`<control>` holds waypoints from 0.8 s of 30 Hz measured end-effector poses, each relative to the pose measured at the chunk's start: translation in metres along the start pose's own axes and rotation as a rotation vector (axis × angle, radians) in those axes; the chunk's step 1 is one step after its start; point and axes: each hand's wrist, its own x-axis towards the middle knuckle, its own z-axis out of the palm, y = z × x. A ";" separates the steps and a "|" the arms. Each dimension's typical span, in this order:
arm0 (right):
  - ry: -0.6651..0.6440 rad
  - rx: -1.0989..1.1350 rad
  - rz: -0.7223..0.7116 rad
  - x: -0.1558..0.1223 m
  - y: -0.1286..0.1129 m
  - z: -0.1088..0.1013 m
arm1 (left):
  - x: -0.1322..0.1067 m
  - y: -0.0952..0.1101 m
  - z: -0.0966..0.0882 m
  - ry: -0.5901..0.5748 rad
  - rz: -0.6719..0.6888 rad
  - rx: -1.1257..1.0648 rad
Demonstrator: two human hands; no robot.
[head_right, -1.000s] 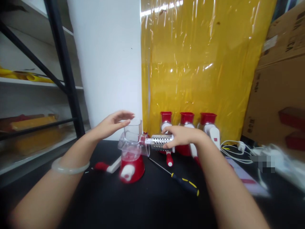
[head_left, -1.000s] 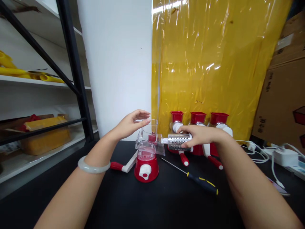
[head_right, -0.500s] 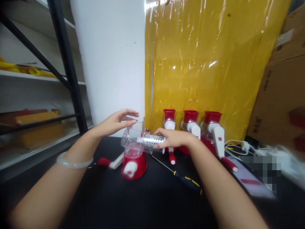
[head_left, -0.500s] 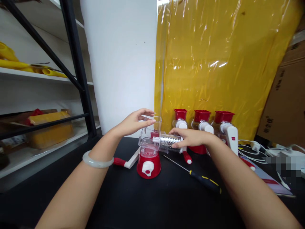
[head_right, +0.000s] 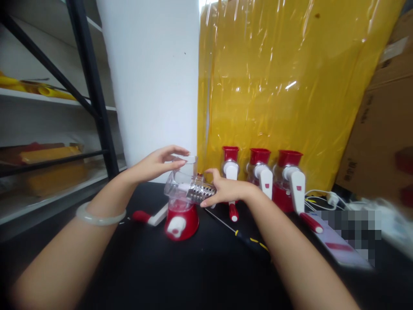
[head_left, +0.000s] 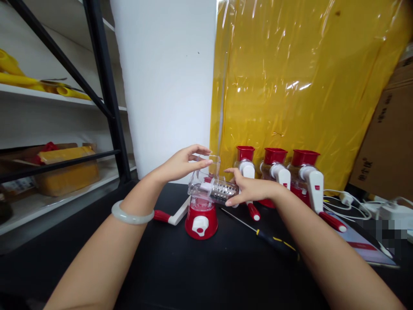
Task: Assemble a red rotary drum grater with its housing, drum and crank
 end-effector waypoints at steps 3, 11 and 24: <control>0.025 -0.008 -0.027 0.001 -0.005 0.005 | -0.001 0.001 0.000 -0.007 0.001 0.019; -0.009 -0.102 -0.081 -0.002 -0.006 0.002 | -0.001 0.002 0.000 -0.005 -0.004 0.036; 0.031 -0.130 -0.151 0.002 0.005 0.000 | -0.001 -0.007 -0.005 -0.083 -0.012 0.064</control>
